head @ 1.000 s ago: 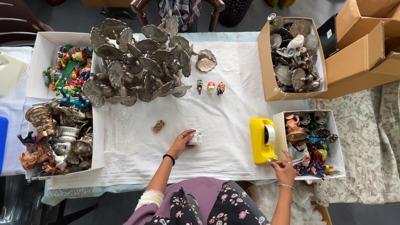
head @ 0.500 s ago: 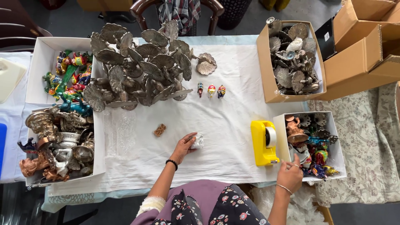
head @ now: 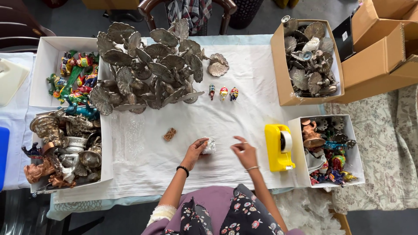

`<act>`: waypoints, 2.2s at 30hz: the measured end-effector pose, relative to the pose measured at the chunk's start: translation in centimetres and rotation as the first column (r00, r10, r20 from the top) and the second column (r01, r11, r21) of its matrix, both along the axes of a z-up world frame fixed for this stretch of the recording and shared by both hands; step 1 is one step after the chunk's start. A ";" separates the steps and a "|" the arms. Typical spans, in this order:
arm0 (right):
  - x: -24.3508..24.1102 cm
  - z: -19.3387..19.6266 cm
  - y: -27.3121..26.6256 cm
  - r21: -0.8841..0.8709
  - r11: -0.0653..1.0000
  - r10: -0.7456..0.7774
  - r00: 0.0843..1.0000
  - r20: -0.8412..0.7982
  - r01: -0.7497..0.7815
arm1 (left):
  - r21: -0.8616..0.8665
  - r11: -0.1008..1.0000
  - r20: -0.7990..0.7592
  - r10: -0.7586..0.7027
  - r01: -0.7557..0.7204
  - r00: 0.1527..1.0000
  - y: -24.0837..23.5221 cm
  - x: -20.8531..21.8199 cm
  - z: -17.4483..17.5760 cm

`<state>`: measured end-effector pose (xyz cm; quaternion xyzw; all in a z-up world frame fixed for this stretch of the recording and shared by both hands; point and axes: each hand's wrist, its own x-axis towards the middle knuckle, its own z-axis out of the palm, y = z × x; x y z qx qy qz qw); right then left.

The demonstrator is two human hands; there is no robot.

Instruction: The person sits at a table and wraps small, colorful figurines in bubble wrap. They use a yellow tape dispenser to secure the bubble wrap around each item before placing the wrapped figurines into a cardboard box.

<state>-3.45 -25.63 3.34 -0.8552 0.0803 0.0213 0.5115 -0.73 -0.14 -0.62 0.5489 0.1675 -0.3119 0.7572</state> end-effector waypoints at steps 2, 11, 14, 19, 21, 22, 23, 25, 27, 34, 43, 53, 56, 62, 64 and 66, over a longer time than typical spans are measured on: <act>1.2 0.3 3.0 0.046 0.998 0.045 0.994 -0.095 -0.040 | -0.002 1.000 0.008 0.012 -0.012 1.000 0.0 0.0 0.1; 5.0 0.7 7.8 0.659 0.720 0.115 0.899 -0.423 0.217 | 0.069 0.988 0.134 0.126 -0.136 0.983 -1.0 0.9 -2.4; 5.1 0.0 7.9 0.705 0.637 0.075 0.884 -0.461 0.313 | 0.057 0.983 0.232 0.157 -0.174 0.960 -1.3 1.2 -3.7; 4.4 -1.3 7.8 0.646 0.700 0.017 0.896 -0.443 0.306 | 0.027 0.980 0.324 0.179 -0.199 0.929 -1.4 1.5 0.1; 4.2 -1.5 7.7 0.607 0.697 -0.008 0.851 -0.525 0.381 | 0.025 0.981 0.309 0.174 -0.191 0.935 -1.4 1.5 0.8; 4.2 -1.5 7.7 0.607 0.697 -0.008 0.850 -0.526 0.382 | 0.025 0.981 0.309 0.174 -0.191 0.935 -1.4 1.4 0.2; 4.2 -1.5 7.6 0.604 0.695 -0.015 0.847 -0.532 0.391 | 0.042 0.984 0.356 0.146 -0.172 0.923 -1.3 1.4 -0.3; 4.2 -1.5 7.5 0.599 0.692 -0.023 0.841 -0.541 0.404 | 0.060 0.987 0.399 0.115 -0.151 0.910 -1.3 1.2 -0.6; 4.3 -1.3 7.6 0.573 0.729 -0.037 0.857 -0.514 0.376 | 0.093 0.989 0.430 0.064 -0.114 0.901 -1.2 1.0 0.0; 4.0 -1.5 7.8 0.541 0.741 -0.053 0.838 -0.544 0.398 | 0.043 0.994 0.357 0.078 -0.099 0.931 -1.1 0.7 -0.7; 4.1 -4.5 6.5 0.610 0.616 0.057 0.744 -0.666 0.499 | 0.064 0.992 0.331 0.082 -0.108 0.940 -1.2 0.7 -1.0; 4.0 -2.9 5.3 0.648 0.572 0.043 0.771 -0.635 0.502 | 0.087 0.989 0.305 0.086 -0.118 0.949 -1.4 0.8 0.0; 3.9 -2.6 6.1 0.644 0.602 0.081 0.765 -0.638 0.473 | 0.083 0.990 0.289 0.085 -0.114 0.954 -1.3 0.8 -0.3; 3.8 -3.1 7.1 0.562 0.693 0.056 0.744 -0.665 0.451 | 0.088 0.990 0.294 0.082 -0.112 0.952 -1.1 0.8 -0.5; 3.7 -3.3 7.2 0.546 0.707 0.043 0.742 -0.669 0.451 | 0.090 0.990 0.295 0.079 -0.110 0.952 -1.1 0.8 -0.5; 3.6 -3.3 7.4 0.522 0.756 0.032 0.774 -0.632 0.395 | 0.093 0.989 0.297 0.080 -0.112 0.952 -1.1 0.9 -0.4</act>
